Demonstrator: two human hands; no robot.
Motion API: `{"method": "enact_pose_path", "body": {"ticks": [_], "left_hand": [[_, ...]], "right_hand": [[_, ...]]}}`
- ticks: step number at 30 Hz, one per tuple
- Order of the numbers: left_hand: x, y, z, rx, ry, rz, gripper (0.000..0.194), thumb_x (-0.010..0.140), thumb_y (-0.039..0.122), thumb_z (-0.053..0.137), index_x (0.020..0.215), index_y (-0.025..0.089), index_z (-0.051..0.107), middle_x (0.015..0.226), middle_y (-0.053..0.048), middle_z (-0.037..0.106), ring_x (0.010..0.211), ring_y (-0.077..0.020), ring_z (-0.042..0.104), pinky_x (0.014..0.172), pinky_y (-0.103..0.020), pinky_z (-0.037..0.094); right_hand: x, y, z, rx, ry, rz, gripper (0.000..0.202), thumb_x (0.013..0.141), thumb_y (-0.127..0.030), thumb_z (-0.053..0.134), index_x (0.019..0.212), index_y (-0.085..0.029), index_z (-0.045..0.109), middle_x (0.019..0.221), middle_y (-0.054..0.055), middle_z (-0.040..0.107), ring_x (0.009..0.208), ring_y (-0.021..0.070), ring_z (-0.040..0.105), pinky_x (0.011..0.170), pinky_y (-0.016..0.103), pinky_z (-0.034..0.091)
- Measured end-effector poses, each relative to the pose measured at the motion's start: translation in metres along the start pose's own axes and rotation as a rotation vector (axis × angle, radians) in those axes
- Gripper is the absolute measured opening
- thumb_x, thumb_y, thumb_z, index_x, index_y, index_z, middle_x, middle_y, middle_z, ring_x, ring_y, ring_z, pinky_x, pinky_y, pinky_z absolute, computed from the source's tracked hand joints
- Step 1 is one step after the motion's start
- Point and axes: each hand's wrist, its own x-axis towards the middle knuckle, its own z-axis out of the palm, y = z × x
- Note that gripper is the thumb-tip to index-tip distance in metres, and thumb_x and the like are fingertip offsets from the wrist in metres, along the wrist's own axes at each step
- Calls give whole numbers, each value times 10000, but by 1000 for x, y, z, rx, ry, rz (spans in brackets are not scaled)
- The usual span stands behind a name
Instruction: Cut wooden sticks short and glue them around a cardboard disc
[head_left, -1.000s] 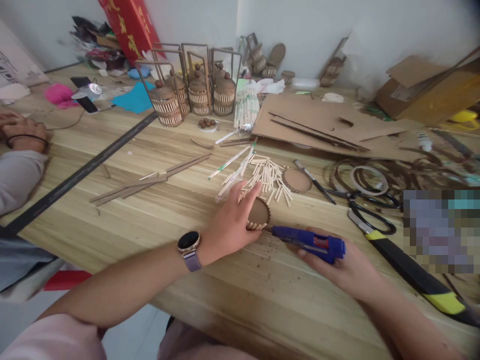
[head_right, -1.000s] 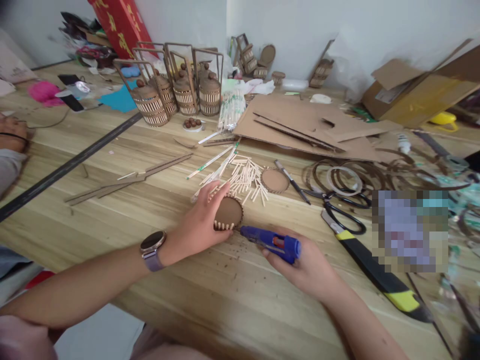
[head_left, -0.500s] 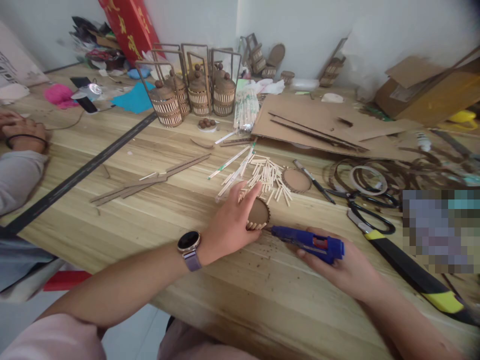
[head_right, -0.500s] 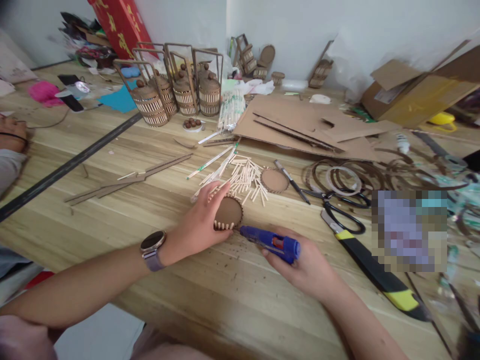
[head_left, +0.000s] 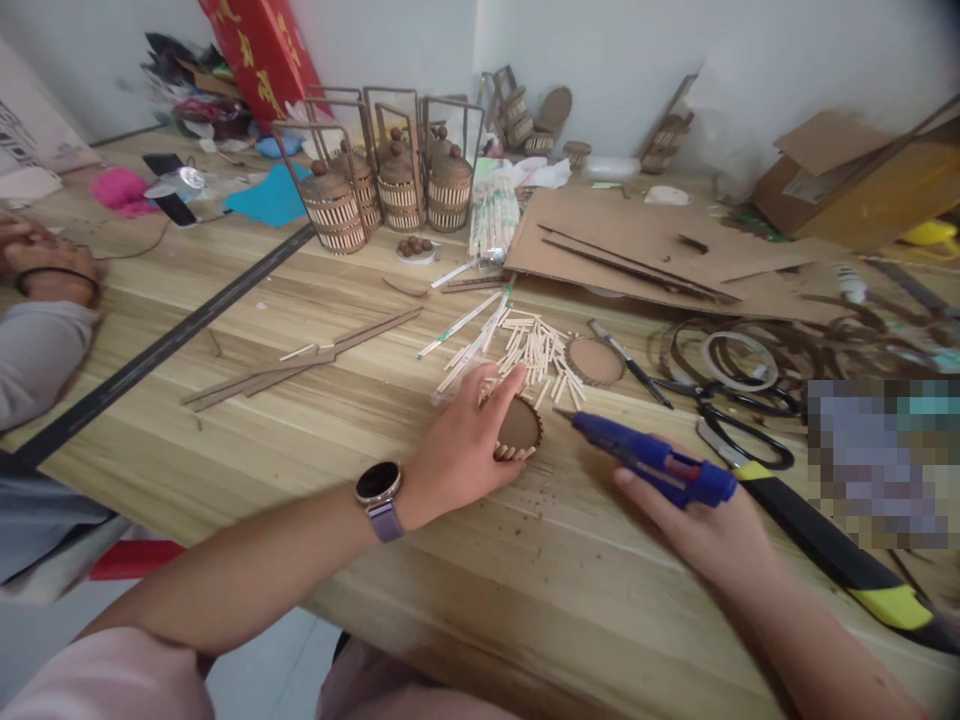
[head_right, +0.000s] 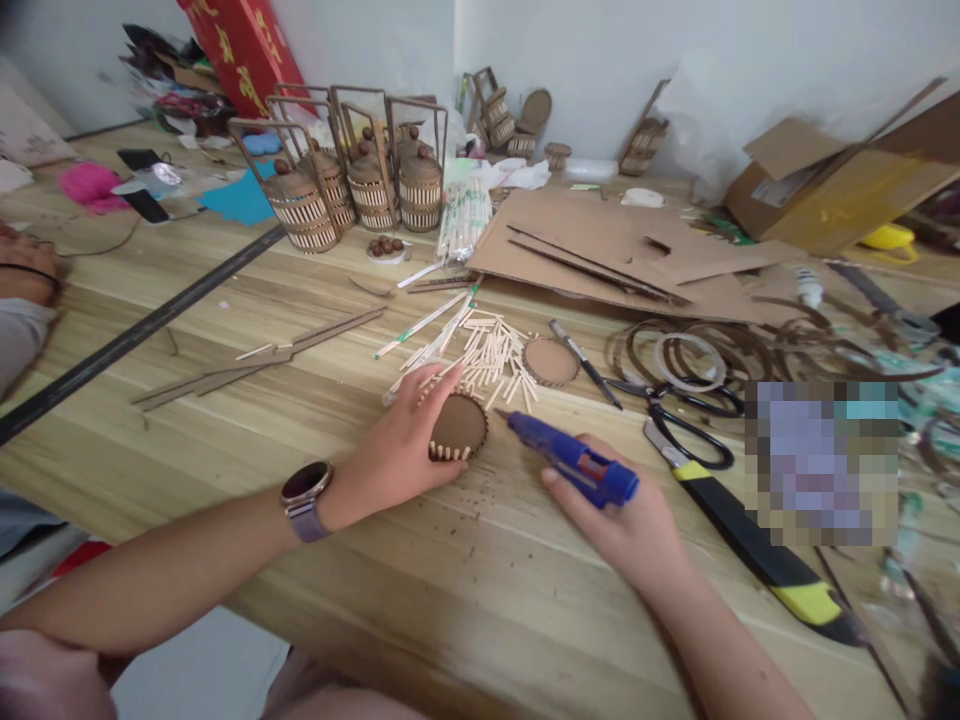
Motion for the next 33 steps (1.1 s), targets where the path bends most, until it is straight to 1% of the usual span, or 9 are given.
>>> {"method": "enact_pose_path", "body": {"ticks": [3,6,11,14,17,19,24,28,33], "left_hand": [[-1,0,0,3,7,7,1035,715,157,776,1500,280,115,1464,-173,290,1397,-353,330,1120,-554,371],[-1,-1,1,1,13,6,1035,704,160,785,1496,280,129,1464,-174,287,1395,-359,331,1122,-560,367],[-1,-3,2,-2,13,14,1027,714,168,776,1500,284,125,1466,-176,280,1395,-361,329,1127,-564,362],[-1,-3,3,-7,17,14,1036,717,170,774,1502,303,112,1469,-170,278,1390,-366,336,1116,-575,373],[0,-3,3,-13,19,12,1066,704,168,787,1503,325,99,1471,-161,281,1384,-369,345,1110,-583,377],[0,-3,3,-10,23,13,1074,702,172,792,1503,328,94,1469,-160,284,1385,-368,343,1110,-585,375],[1,-1,1,8,12,8,1030,710,170,780,1497,285,126,1453,-170,301,1382,-354,347,1113,-558,378],[1,-1,0,-8,15,11,1012,722,159,759,1495,308,124,1439,-151,320,1352,-343,387,1098,-549,395],[1,-1,1,-11,19,29,1047,715,163,775,1502,315,101,1441,-157,315,1361,-357,367,1103,-569,377]], "right_hand": [[6,11,-10,64,126,264,345,772,-528,691,944,-229,681,784,44,718,673,236,654,556,335,512],[12,26,-22,218,156,473,333,750,-556,704,773,-225,681,600,35,661,507,219,584,416,324,417],[18,41,-35,505,137,447,250,747,-490,719,845,-265,674,752,51,714,590,220,631,503,346,507],[17,36,-35,191,196,414,452,813,-525,635,1152,-227,625,1017,149,711,860,320,679,678,417,551],[12,22,-26,-374,305,284,680,834,-542,590,1336,-88,526,1176,271,608,1105,445,582,865,550,505],[11,12,-14,-627,339,108,615,889,-520,504,1296,-63,573,1215,281,559,1168,453,526,939,594,456],[20,8,22,-637,103,-377,466,979,-373,398,1306,-90,572,1289,217,613,1217,355,520,1004,535,435],[27,11,30,-642,35,-437,416,985,-331,404,1311,-159,598,1327,143,638,1275,329,504,999,532,431],[22,-4,15,-653,87,-491,305,975,-319,471,904,-198,743,939,71,779,974,254,671,896,427,456]]}}
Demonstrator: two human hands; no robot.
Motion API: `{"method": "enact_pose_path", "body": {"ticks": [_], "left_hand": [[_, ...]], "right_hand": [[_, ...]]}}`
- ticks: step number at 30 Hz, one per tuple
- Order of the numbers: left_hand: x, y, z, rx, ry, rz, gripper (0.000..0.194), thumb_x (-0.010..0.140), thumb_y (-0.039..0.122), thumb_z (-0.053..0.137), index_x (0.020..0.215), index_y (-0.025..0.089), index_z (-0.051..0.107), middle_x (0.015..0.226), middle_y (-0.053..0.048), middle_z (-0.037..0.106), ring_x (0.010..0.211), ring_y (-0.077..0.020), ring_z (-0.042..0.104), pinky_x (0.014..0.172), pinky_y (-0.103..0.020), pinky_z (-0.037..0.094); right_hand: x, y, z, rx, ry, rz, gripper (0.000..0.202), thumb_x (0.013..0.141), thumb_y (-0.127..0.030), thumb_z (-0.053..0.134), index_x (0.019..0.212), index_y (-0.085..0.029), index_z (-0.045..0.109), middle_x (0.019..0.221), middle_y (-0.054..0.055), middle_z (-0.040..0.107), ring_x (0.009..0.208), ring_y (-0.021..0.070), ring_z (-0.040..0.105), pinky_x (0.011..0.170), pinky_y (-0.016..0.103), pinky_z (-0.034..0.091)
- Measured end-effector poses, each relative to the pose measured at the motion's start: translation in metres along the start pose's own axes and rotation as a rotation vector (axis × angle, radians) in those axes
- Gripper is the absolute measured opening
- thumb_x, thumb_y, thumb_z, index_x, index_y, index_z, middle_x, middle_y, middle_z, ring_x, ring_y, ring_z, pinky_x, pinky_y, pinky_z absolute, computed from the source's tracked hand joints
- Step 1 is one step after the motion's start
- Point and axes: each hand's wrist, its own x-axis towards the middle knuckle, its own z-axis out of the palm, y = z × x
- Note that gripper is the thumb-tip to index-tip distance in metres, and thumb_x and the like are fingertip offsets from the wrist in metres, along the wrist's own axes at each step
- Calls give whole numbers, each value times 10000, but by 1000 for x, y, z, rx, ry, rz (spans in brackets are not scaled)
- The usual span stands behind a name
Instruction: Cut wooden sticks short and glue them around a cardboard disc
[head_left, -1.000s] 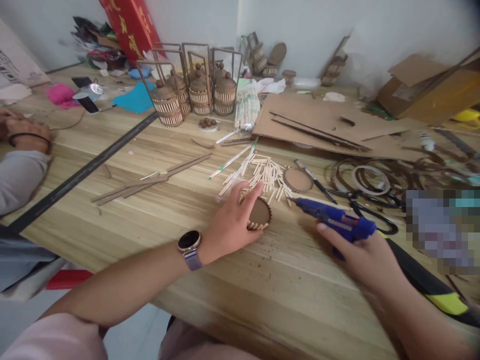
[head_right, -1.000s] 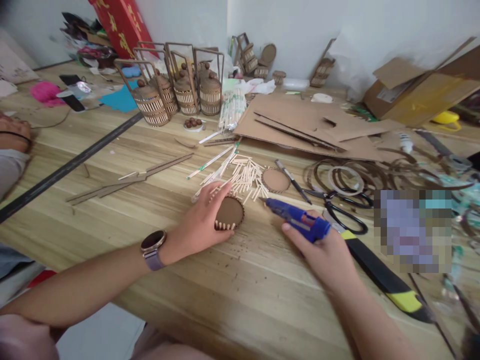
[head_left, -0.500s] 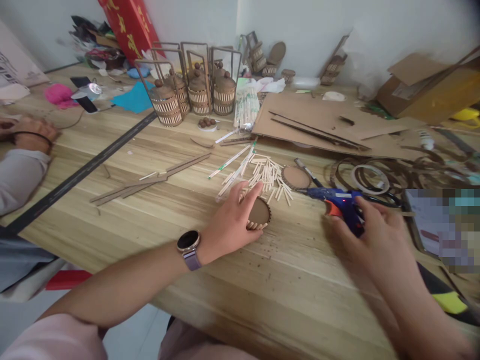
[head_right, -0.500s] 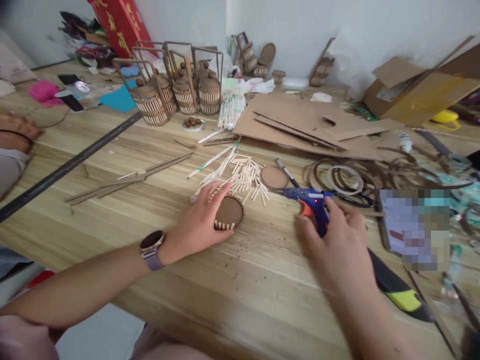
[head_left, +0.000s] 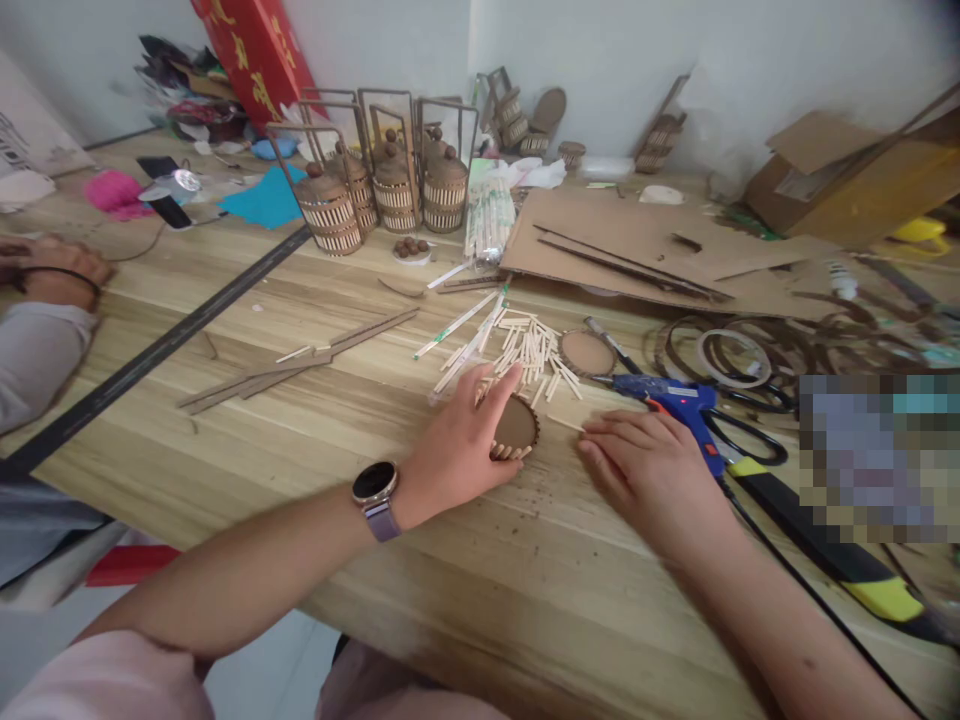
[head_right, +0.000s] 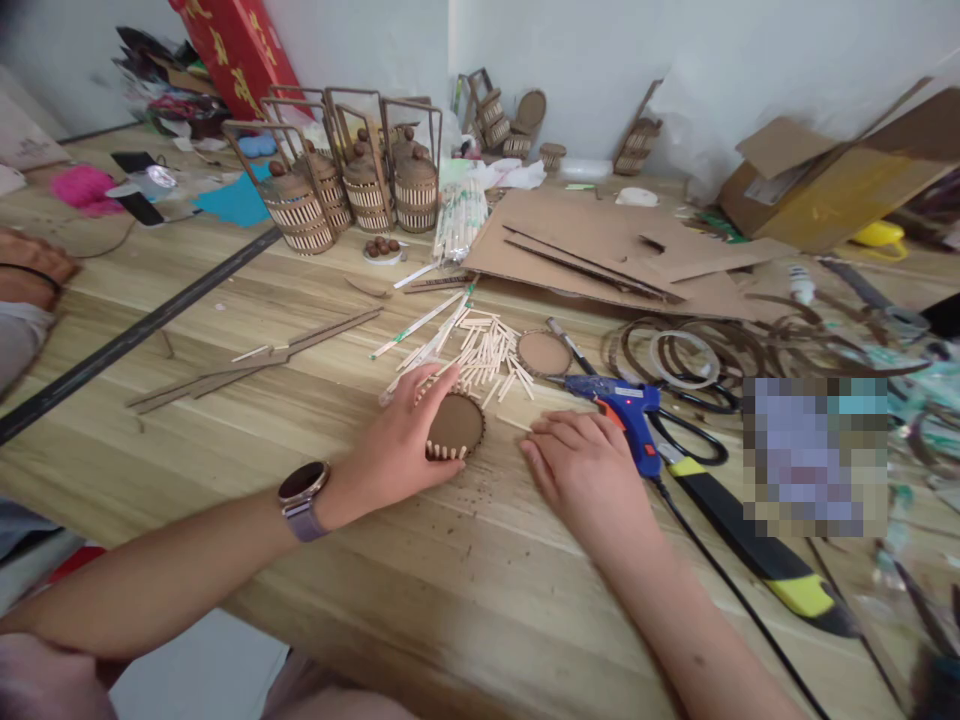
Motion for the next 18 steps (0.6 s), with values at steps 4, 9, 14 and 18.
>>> {"method": "enact_pose_path", "body": {"ticks": [4,9,14,18], "left_hand": [[0,1,0,-1,-8,-7,1030,720,172,778,1501,300,118,1439,-160,319,1359,-348,373,1107,-555,382],[0,0,0,12,-18,-4,1015,724,180,770,1503,262,126,1458,-177,298,1382,-348,344,1119,-537,372],[0,-2,1,7,-16,3,1014,738,181,749,1505,294,96,1471,-170,285,1397,-345,328,1120,-553,363],[0,-2,1,14,-22,0,1018,735,181,751,1505,290,93,1470,-176,284,1404,-345,316,1131,-558,344]], "right_hand": [[3,-5,-9,-94,54,35,303,962,-314,499,795,-187,718,860,83,759,839,255,663,780,403,465],[3,-6,-2,107,-41,-129,282,980,-249,464,1090,-154,705,988,115,732,844,230,645,750,361,525],[-11,-14,-2,197,-193,-162,302,1002,-209,401,1112,-181,681,1018,100,695,920,209,644,806,331,541],[-19,-19,-6,70,-251,-182,323,986,-119,363,1048,-195,671,963,79,670,876,200,639,774,315,523]]}}
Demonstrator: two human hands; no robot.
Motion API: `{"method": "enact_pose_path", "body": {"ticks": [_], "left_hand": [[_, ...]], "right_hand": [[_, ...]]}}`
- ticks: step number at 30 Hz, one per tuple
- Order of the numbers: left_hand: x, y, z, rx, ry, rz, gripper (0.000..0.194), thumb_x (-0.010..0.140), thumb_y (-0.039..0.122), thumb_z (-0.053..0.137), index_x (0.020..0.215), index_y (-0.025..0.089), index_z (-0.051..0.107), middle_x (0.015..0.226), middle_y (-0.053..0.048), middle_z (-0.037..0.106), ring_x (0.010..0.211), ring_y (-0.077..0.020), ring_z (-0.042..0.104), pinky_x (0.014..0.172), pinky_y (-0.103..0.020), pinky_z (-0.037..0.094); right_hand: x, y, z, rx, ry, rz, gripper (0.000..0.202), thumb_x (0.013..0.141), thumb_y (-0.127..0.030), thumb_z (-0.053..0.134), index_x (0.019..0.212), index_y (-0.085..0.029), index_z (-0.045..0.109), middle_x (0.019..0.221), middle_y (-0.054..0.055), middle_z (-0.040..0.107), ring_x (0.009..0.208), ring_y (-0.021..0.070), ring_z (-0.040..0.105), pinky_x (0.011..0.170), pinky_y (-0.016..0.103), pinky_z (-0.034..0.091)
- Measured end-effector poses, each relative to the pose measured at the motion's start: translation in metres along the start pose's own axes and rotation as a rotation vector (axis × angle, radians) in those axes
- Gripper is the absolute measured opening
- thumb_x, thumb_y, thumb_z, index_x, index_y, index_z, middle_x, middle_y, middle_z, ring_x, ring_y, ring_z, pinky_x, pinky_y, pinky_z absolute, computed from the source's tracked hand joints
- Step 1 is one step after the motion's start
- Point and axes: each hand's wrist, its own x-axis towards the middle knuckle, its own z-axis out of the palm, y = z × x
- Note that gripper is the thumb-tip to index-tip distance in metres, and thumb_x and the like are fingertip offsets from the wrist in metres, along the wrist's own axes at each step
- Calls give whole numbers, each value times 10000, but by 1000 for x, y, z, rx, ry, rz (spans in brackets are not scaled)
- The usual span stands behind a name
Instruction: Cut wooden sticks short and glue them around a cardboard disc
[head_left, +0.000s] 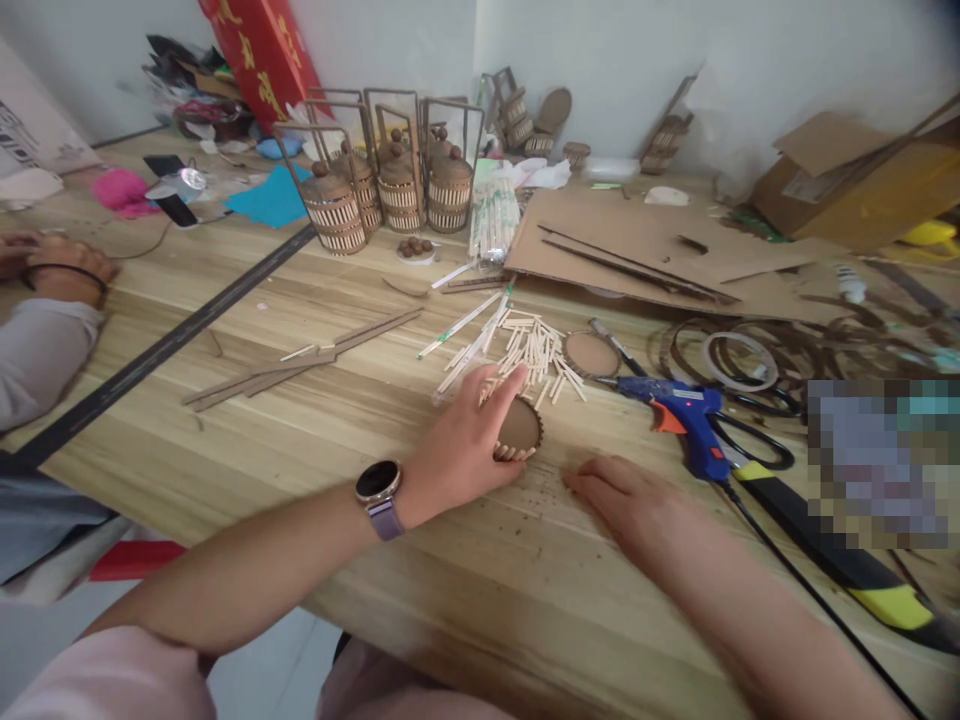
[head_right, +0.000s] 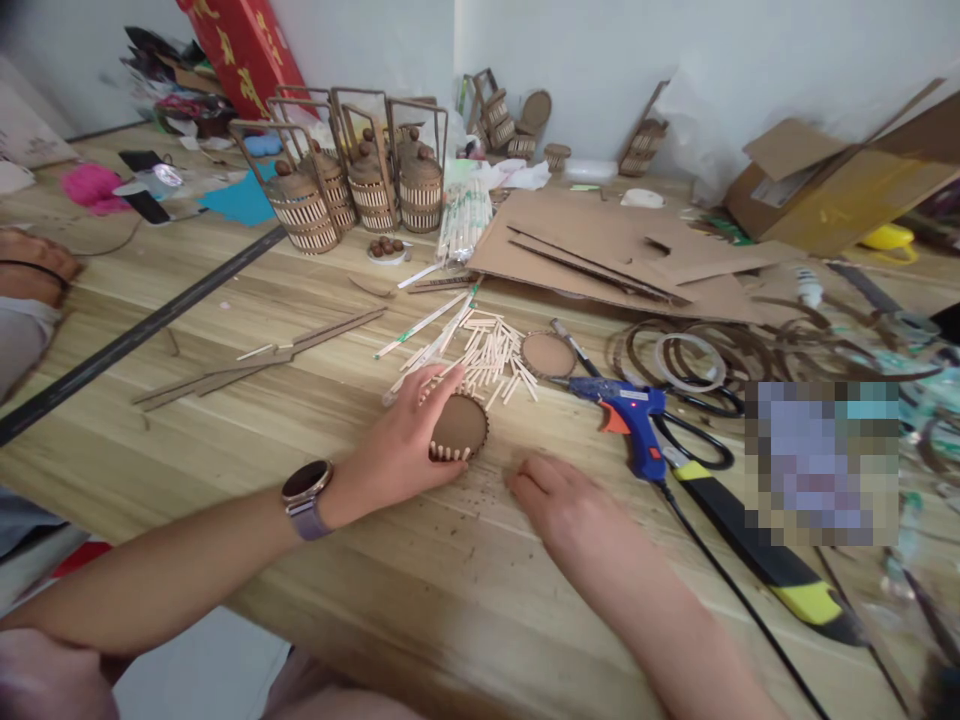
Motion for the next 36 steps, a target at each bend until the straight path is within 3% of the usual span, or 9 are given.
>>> {"method": "enact_pose_path", "body": {"ticks": [3,6,9,13,17,25,36], "left_hand": [[0,0,-1,1,-12,-9,1022,723,188,769,1506,257,116,1468,-191,282,1402,-344,323,1134,-539,348],[-2,2,-2,-17,-10,-3,1039,721,208,783,1509,267,109,1479,-186,275,1404,-349,324,1125,-543,360],[-4,5,-3,-27,-34,38,1037,746,241,775,1514,294,80,1509,-186,241,1428,-367,282,1115,-570,360],[-5,6,-1,-36,-120,48,1070,725,258,793,1519,306,77,1541,-188,205,1443,-381,252,1094,-565,391],[-5,3,2,-46,-144,37,1101,700,280,811,1523,304,80,1552,-186,186,1444,-382,251,1087,-558,402],[-4,1,3,-66,-117,85,1010,769,374,778,1519,258,111,1517,-223,223,1423,-383,292,1086,-557,402],[-4,1,3,-54,-108,105,1048,754,353,796,1525,249,93,1517,-234,223,1440,-380,262,1115,-564,366]], "right_hand": [[-1,-1,2,-148,17,19,288,979,-153,388,867,-189,651,824,75,630,764,221,619,678,337,505],[2,1,3,-181,56,20,281,984,-197,385,806,-184,603,770,74,609,701,226,616,612,336,489],[7,3,-4,44,110,116,246,987,-245,394,833,-187,577,757,56,624,635,187,626,572,297,485],[13,-3,-21,421,181,273,165,955,-247,460,1050,-202,588,796,25,660,686,163,654,599,262,506],[16,-15,-24,614,151,361,105,926,-252,528,948,-233,629,731,-8,654,623,140,622,567,241,498],[22,-24,-8,605,237,270,118,900,-180,552,951,-225,649,802,5,694,706,141,663,635,237,529],[24,-24,-2,524,292,187,123,913,-153,538,981,-220,615,837,15,712,747,149,687,662,239,549]]}}
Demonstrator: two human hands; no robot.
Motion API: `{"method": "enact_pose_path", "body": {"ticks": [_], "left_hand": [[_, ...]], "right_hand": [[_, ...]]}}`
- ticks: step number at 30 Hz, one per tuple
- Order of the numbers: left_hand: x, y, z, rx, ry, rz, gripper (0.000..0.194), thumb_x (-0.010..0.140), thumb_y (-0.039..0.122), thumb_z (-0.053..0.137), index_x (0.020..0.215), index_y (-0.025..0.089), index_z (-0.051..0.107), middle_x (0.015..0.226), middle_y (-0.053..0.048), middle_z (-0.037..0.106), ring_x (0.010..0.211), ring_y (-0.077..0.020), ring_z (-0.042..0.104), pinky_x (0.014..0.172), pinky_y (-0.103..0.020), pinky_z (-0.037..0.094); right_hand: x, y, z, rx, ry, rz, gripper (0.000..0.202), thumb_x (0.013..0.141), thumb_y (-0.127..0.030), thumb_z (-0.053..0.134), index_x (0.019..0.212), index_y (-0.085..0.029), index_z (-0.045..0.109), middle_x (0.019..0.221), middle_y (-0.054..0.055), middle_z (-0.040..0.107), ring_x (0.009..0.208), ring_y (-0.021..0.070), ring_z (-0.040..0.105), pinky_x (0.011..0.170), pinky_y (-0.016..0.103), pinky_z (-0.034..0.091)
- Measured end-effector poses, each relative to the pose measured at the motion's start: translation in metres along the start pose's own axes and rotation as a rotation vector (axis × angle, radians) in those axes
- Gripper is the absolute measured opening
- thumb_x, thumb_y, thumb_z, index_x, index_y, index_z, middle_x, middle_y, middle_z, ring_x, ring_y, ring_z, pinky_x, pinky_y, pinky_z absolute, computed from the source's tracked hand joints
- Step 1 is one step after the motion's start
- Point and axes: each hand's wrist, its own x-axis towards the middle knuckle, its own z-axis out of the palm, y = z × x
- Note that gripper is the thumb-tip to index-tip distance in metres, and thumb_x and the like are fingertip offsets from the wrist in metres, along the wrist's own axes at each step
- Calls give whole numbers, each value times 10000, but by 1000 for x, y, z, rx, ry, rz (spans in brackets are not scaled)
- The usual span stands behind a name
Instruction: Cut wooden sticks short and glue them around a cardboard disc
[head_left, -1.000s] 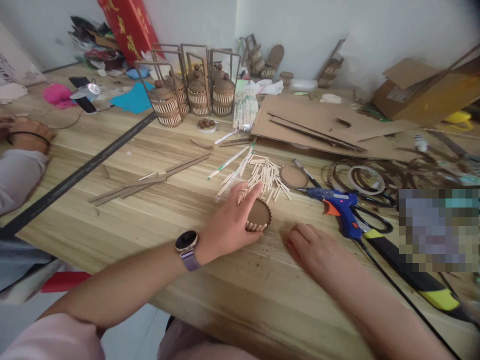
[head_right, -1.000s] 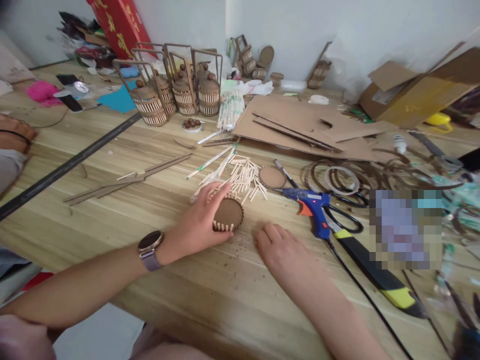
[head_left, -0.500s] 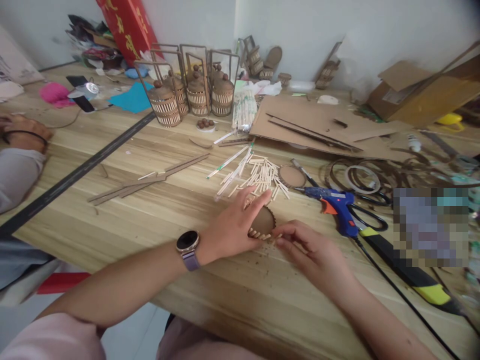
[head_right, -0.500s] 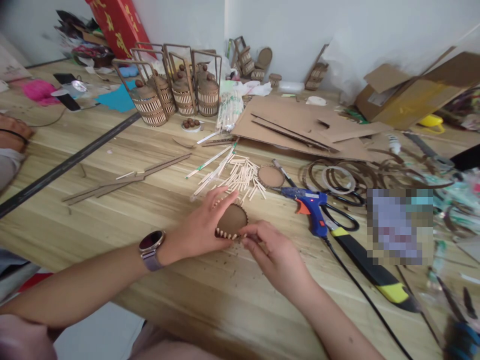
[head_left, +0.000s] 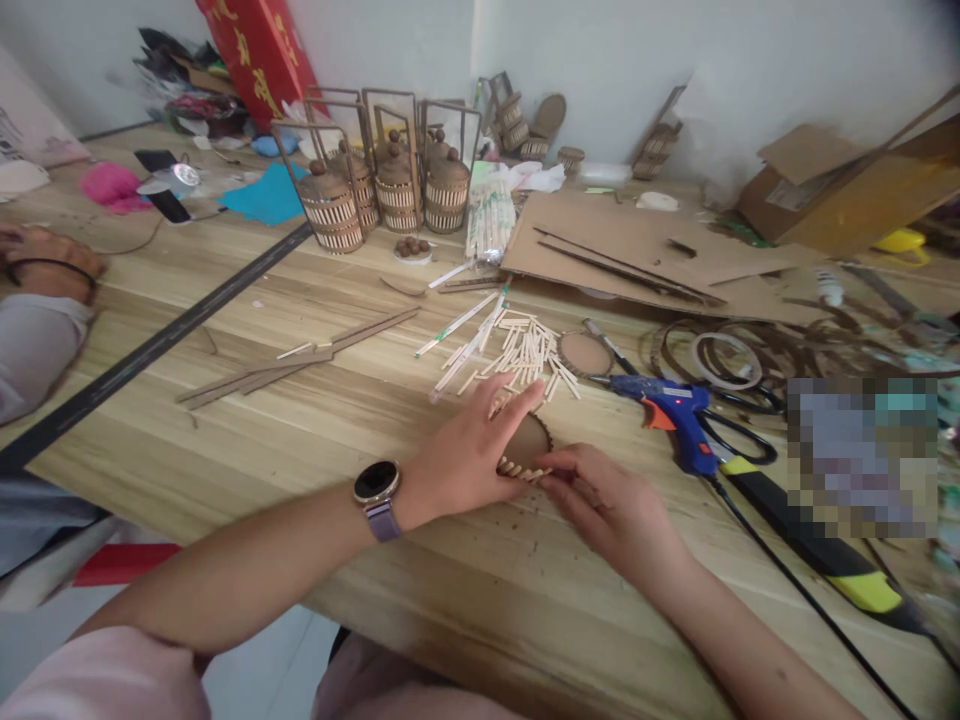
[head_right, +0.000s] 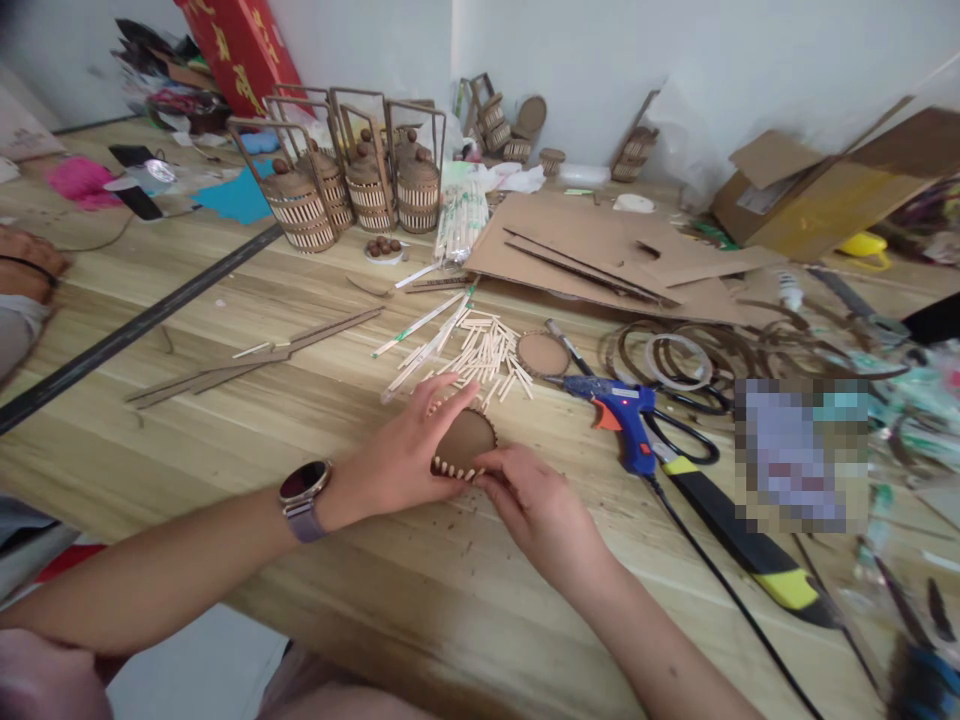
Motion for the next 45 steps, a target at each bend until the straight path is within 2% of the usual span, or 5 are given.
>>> {"method": "enact_pose_path", "body": {"ticks": [30,35,38,42,45], "left_hand": [[1,3,-3,-4,-6,25,1011,802,333,752,1523,305,43,1514,-197,251,1433,-357,285,1100,-560,383],[2,-2,-9,-19,-20,41,1027,782,313,765,1525,299,57,1540,-194,210,1457,-353,234,1125,-558,354],[4,-7,-14,-35,-35,33,1060,747,256,782,1525,297,65,1563,-189,166,1468,-360,208,1137,-565,336],[3,-7,-16,-51,-47,16,1164,685,222,826,1523,338,26,1592,-176,111,1471,-385,191,1127,-598,338],[2,-4,-14,-40,-11,-12,1203,655,266,862,1522,335,30,1585,-185,123,1472,-392,184,1135,-603,330]], "right_hand": [[-3,6,8,-180,-25,-63,161,966,-190,445,932,-208,601,827,67,682,737,192,653,647,305,545],[-3,5,-1,-175,-48,-115,269,976,-282,487,1209,-175,569,903,82,679,783,200,662,675,308,548],[-3,13,-16,-242,14,-25,382,964,-384,504,1289,-188,538,860,61,663,716,194,639,655,314,527],[-5,36,-45,-486,185,233,364,947,-468,464,1038,-177,663,826,89,641,730,236,619,667,358,497],[-11,53,-63,-798,167,407,444,947,-476,421,970,-122,688,834,162,659,826,318,622,730,416,484]]}}
